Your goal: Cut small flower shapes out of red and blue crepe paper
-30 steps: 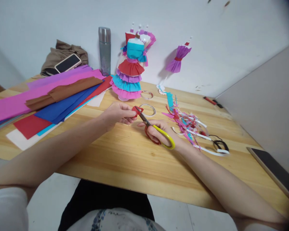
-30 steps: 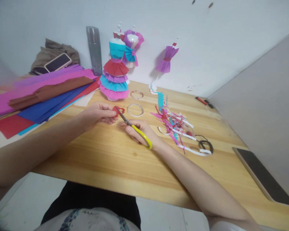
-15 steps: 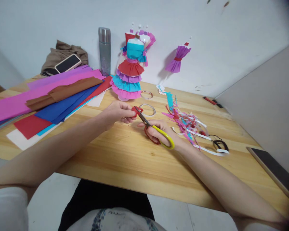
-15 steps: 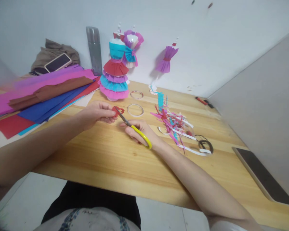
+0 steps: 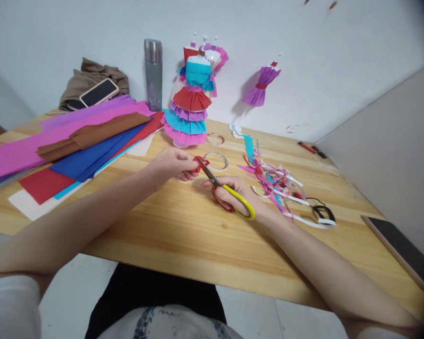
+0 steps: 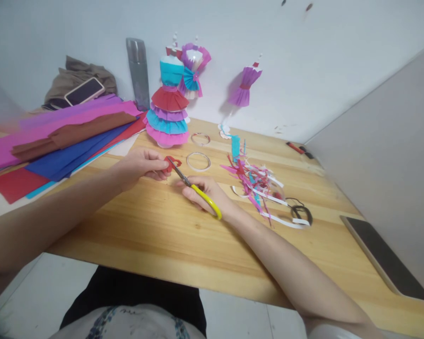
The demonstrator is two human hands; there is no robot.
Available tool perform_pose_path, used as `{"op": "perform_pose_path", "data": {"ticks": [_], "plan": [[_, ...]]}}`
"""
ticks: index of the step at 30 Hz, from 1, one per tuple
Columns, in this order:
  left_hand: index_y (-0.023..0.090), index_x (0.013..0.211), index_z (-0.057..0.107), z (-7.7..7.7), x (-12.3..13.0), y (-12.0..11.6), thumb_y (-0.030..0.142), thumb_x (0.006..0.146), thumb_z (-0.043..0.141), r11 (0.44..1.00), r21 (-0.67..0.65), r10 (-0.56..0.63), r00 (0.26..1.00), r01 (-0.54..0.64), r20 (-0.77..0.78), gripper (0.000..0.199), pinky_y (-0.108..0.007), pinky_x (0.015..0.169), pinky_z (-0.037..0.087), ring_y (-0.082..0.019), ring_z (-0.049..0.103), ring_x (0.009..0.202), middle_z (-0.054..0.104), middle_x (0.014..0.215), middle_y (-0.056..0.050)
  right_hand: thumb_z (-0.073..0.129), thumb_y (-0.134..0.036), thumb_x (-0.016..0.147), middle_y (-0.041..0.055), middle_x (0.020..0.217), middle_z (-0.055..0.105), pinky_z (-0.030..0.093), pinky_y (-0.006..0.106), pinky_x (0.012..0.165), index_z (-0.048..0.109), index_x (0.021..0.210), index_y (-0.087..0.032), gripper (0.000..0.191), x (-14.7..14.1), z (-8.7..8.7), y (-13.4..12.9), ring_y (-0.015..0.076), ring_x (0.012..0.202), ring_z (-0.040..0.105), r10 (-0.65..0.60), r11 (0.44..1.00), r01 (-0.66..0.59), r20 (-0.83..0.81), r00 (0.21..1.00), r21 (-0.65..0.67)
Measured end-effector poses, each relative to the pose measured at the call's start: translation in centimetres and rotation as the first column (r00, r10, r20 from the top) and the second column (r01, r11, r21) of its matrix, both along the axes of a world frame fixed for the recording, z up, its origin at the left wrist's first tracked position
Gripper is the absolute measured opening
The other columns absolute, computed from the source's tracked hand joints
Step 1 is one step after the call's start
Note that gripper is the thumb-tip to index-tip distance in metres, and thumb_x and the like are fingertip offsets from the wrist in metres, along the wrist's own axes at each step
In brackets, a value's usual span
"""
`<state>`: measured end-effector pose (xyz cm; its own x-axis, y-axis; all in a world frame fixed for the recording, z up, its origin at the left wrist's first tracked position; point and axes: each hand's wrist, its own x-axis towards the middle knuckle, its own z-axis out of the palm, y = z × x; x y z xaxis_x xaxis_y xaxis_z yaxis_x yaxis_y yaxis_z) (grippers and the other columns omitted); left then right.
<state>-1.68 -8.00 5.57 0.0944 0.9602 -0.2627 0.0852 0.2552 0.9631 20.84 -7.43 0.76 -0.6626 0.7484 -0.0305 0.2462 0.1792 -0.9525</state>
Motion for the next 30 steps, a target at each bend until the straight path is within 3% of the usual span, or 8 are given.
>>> {"op": "perform_pose_path", "data": {"ticks": [15, 30], "plan": [[0.014, 0.059, 0.072, -0.7, 0.9, -0.4, 0.012, 0.080, 0.071, 0.999, 0.029, 0.019, 0.995, -0.022, 0.097, 0.021, -0.020, 0.061, 0.052, -0.010, 0.063, 0.057, 0.069, 0.057, -0.003, 0.062, -0.075, 0.088, -0.0074, 0.055, 0.046, 0.030, 0.023, 0.043, 0.069, 0.107, -0.012, 0.066, 0.3, -0.4, 0.3, 0.0080, 0.044, 0.041, 0.047, 0.998, -0.046, -0.044, 0.998, 0.035], [0.014, 0.058, 0.070, -0.6, 0.9, -0.5, 0.010, 0.077, 0.069, 0.988, 0.152, 0.029, 0.999, -0.031, 0.015, 0.020, -0.018, 0.060, 0.051, -0.009, 0.062, 0.057, 0.067, 0.055, -0.001, 0.061, -0.075, 0.090, -0.0081, 0.055, 0.043, 0.029, 0.022, 0.041, 0.071, 0.109, -0.011, 0.067, 0.2, -0.7, 0.3, 0.0071, 0.043, 0.037, 0.030, 0.999, -0.028, -0.046, 0.998, 0.040]]}}
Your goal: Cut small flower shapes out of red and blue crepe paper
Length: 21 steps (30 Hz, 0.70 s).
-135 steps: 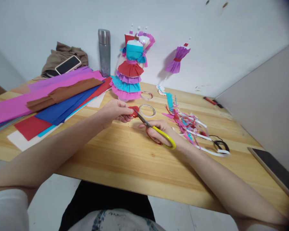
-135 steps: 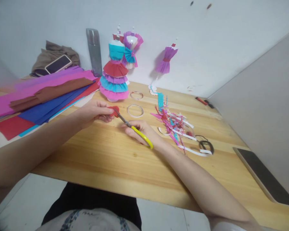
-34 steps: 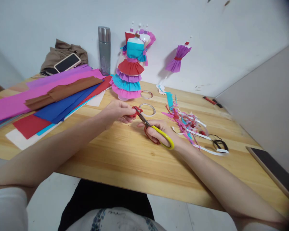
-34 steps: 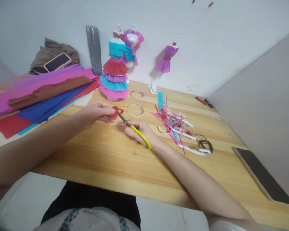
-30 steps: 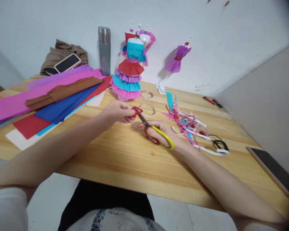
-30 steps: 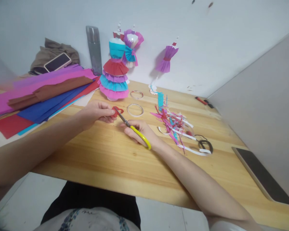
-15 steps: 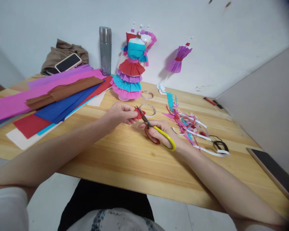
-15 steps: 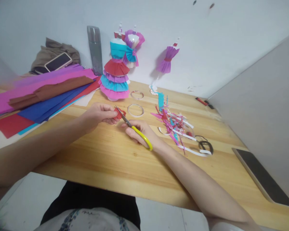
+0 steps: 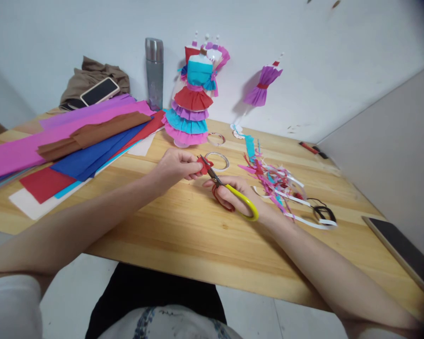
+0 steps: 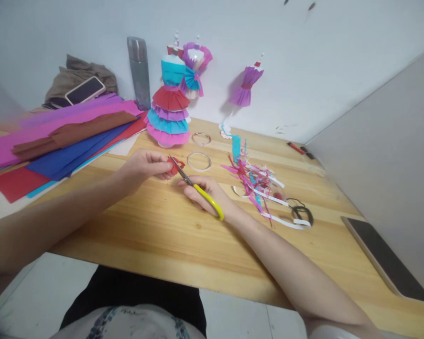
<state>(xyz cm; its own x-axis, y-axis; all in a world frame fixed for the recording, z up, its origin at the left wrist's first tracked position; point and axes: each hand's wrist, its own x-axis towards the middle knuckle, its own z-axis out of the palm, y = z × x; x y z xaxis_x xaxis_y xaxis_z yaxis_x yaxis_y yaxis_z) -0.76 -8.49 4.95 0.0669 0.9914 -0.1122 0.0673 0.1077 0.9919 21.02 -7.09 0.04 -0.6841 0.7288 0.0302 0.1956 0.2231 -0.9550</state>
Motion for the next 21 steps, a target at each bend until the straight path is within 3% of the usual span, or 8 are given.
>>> {"op": "perform_pose_path", "data": {"ticks": [9, 15, 21], "plan": [[0.014, 0.064, 0.073, -1.2, -0.6, 0.4, 0.017, 0.074, 0.071, 0.995, 0.080, -0.065, 0.998, 0.064, 0.008, 0.010, -0.020, 0.063, 0.053, -0.010, 0.064, 0.061, 0.070, 0.062, -0.002, 0.063, -0.075, 0.088, -0.0086, 0.054, 0.042, 0.027, 0.023, 0.041, 0.071, 0.111, -0.011, 0.068, -0.1, 0.0, -0.1, 0.0072, 0.043, 0.035, -0.016, 1.000, 0.016, -0.009, 1.000, -0.015], [0.015, 0.058, 0.068, -1.4, -0.7, 0.5, 0.018, 0.074, 0.068, 0.981, 0.191, -0.019, 0.997, 0.033, -0.075, 0.017, -0.021, 0.060, 0.050, -0.011, 0.061, 0.059, 0.068, 0.059, -0.002, 0.061, -0.076, 0.089, -0.0084, 0.054, 0.043, 0.029, 0.023, 0.041, 0.071, 0.111, -0.011, 0.069, 0.0, 0.0, -0.1, 0.0077, 0.043, 0.037, -0.032, 0.999, 0.031, -0.007, 0.999, -0.030], [0.015, 0.063, 0.072, -1.5, -0.8, 0.5, 0.020, 0.074, 0.071, 0.986, 0.156, -0.058, 0.997, 0.064, -0.042, 0.011, -0.020, 0.063, 0.051, -0.010, 0.062, 0.061, 0.069, 0.061, -0.001, 0.061, -0.075, 0.089, -0.0083, 0.054, 0.043, 0.028, 0.022, 0.041, 0.072, 0.111, -0.012, 0.067, 0.0, -0.1, -0.1, 0.0073, 0.043, 0.037, -0.001, 1.000, 0.001, -0.019, 1.000, -0.018]]}}
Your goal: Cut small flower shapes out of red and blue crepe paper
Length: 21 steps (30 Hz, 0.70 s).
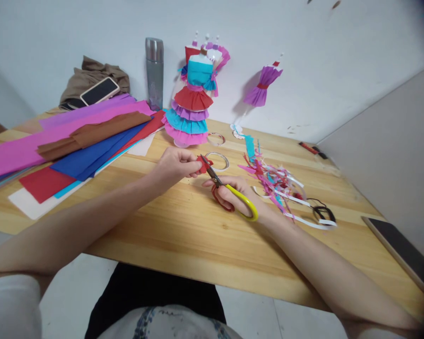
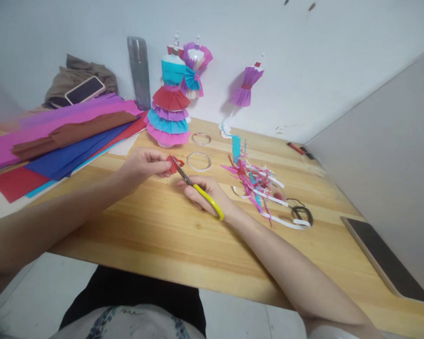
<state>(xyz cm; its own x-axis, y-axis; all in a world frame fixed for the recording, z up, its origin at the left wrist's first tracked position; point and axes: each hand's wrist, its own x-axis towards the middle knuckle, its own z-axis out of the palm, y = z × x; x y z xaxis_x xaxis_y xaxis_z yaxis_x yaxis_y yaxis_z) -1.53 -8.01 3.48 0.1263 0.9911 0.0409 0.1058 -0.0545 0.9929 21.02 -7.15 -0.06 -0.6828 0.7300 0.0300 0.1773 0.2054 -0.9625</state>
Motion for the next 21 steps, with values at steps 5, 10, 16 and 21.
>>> {"op": "perform_pose_path", "data": {"ticks": [5, 10, 16, 21], "plan": [[0.015, 0.058, 0.069, 0.52, 0.47, -0.25, 0.016, 0.075, 0.068, 0.998, -0.052, 0.040, 0.999, -0.040, -0.007, 0.017, -0.020, 0.061, 0.049, -0.010, 0.061, 0.059, 0.067, 0.057, -0.001, 0.062, -0.073, 0.090, -0.0081, 0.055, 0.043, 0.028, 0.022, 0.042, 0.072, 0.111, -0.012, 0.065, 0.02, -0.05, -0.02, 0.0073, 0.044, 0.037, 0.000, 1.000, 0.000, -0.009, 1.000, 0.004], [0.015, 0.057, 0.069, 0.90, 0.71, -0.47, 0.012, 0.075, 0.067, 0.996, -0.062, 0.058, 0.998, -0.058, -0.004, 0.019, -0.020, 0.060, 0.047, -0.010, 0.059, 0.057, 0.065, 0.055, 0.000, 0.062, -0.071, 0.091, -0.0079, 0.055, 0.043, 0.028, 0.022, 0.042, 0.072, 0.113, -0.012, 0.064, 0.01, -0.02, -0.05, 0.0073, 0.044, 0.036, 0.003, 1.000, -0.003, -0.005, 1.000, 0.010], [0.014, 0.057, 0.070, 0.82, 0.67, -0.55, 0.011, 0.075, 0.066, 0.997, -0.021, 0.077, 0.996, -0.078, -0.040, 0.019, -0.020, 0.061, 0.046, -0.009, 0.057, 0.057, 0.066, 0.055, -0.001, 0.063, -0.070, 0.091, -0.0081, 0.056, 0.042, 0.029, 0.022, 0.042, 0.072, 0.114, -0.012, 0.063, 0.03, 0.00, -0.12, 0.0075, 0.045, 0.037, -0.010, 1.000, 0.010, 0.007, 1.000, 0.001], [0.015, 0.056, 0.068, 0.55, 0.58, -0.49, 0.014, 0.075, 0.066, 0.997, 0.019, 0.077, 0.993, -0.076, -0.087, 0.019, -0.022, 0.062, 0.048, -0.011, 0.059, 0.057, 0.066, 0.056, -0.001, 0.063, -0.068, 0.092, -0.0074, 0.057, 0.043, 0.029, 0.023, 0.043, 0.072, 0.116, -0.011, 0.062, 0.04, 0.09, -0.18, 0.0079, 0.046, 0.038, -0.015, 1.000, 0.015, 0.026, 1.000, 0.013]]}}
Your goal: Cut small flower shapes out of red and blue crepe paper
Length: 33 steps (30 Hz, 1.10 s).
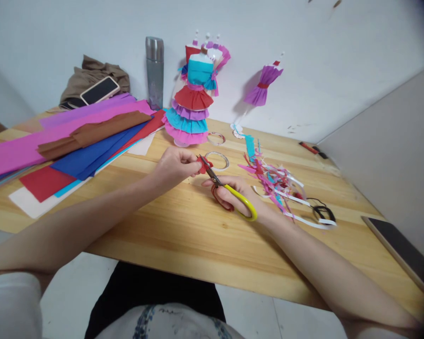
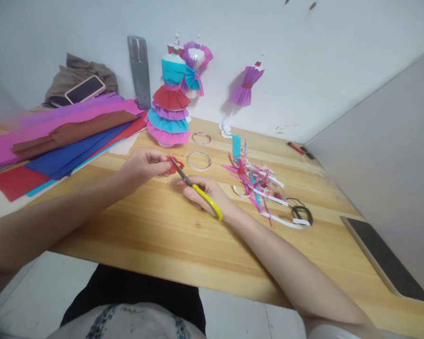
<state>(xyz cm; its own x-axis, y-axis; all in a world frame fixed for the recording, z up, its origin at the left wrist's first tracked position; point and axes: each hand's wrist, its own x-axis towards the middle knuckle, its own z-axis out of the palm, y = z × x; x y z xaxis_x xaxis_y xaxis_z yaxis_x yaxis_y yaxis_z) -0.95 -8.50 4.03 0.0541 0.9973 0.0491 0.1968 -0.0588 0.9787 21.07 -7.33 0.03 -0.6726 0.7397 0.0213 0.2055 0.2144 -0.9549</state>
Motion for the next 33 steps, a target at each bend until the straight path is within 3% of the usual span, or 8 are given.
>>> {"op": "perform_pose_path", "data": {"ticks": [8, 14, 18, 22, 26, 33], "plan": [[0.016, 0.054, 0.065, 0.1, -0.3, 0.1, 0.015, 0.073, 0.067, 0.999, -0.038, -0.013, 1.000, 0.014, 0.026, 0.020, -0.021, 0.062, 0.050, -0.011, 0.061, 0.058, 0.065, 0.055, -0.001, 0.063, -0.069, 0.091, -0.0077, 0.057, 0.041, 0.026, 0.023, 0.044, 0.073, 0.112, -0.011, 0.062, -0.2, 0.2, -0.1, 0.0076, 0.047, 0.034, -0.004, 1.000, 0.004, -0.005, 1.000, 0.010], [0.016, 0.066, 0.073, 0.1, -0.6, 0.3, 0.030, 0.076, 0.074, 0.985, -0.149, -0.072, 0.988, 0.092, 0.135, 0.017, -0.020, 0.063, 0.053, -0.012, 0.064, 0.063, 0.069, 0.063, -0.003, 0.062, -0.070, 0.091, -0.0084, 0.056, 0.042, 0.027, 0.023, 0.043, 0.070, 0.115, -0.011, 0.065, -0.2, 0.0, -0.1, 0.0078, 0.045, 0.035, -0.013, 1.000, 0.013, -0.024, 1.000, -0.018], [0.015, 0.071, 0.073, -0.1, -0.6, 0.6, 0.031, 0.074, 0.078, 0.964, -0.250, -0.056, 0.985, 0.097, 0.164, 0.016, -0.020, 0.059, 0.051, -0.011, 0.062, 0.059, 0.067, 0.061, -0.003, 0.061, -0.073, 0.090, -0.0083, 0.055, 0.042, 0.028, 0.024, 0.043, 0.071, 0.113, -0.011, 0.068, -0.1, -0.3, 0.1, 0.0081, 0.044, 0.037, -0.007, 1.000, 0.006, -0.026, 1.000, -0.013], [0.016, 0.079, 0.076, -0.1, -0.5, 0.5, 0.029, 0.073, 0.080, 0.962, -0.240, -0.078, 0.972, 0.132, 0.223, 0.015, -0.021, 0.058, 0.050, -0.011, 0.061, 0.060, 0.066, 0.063, -0.001, 0.062, -0.071, 0.090, -0.0086, 0.054, 0.042, 0.027, 0.023, 0.042, 0.071, 0.114, -0.012, 0.064, -0.1, -0.5, 0.2, 0.0079, 0.043, 0.036, -0.012, 1.000, 0.012, -0.032, 0.999, -0.011], [0.014, 0.069, 0.072, 0.1, -0.2, 0.2, 0.022, 0.074, 0.078, 0.959, -0.271, -0.028, 0.975, 0.088, 0.218, 0.011, -0.021, 0.057, 0.048, -0.010, 0.058, 0.057, 0.062, 0.057, -0.001, 0.062, -0.070, 0.091, -0.0083, 0.055, 0.042, 0.027, 0.023, 0.042, 0.072, 0.113, -0.013, 0.062, -0.1, -0.4, 0.1, 0.0078, 0.044, 0.036, -0.016, 1.000, 0.016, -0.025, 1.000, -0.006], [0.014, 0.053, 0.063, 1.0, 0.2, 0.0, 0.010, 0.076, 0.070, 0.961, -0.277, 0.038, 0.982, 0.015, 0.187, 0.025, -0.020, 0.057, 0.048, -0.008, 0.055, 0.050, 0.061, 0.052, -0.001, 0.062, -0.071, 0.091, -0.0076, 0.057, 0.041, 0.025, 0.023, 0.043, 0.072, 0.114, -0.012, 0.064, -0.2, 0.1, -0.3, 0.0079, 0.046, 0.035, -0.008, 1.000, 0.008, -0.016, 1.000, -0.022]]}}
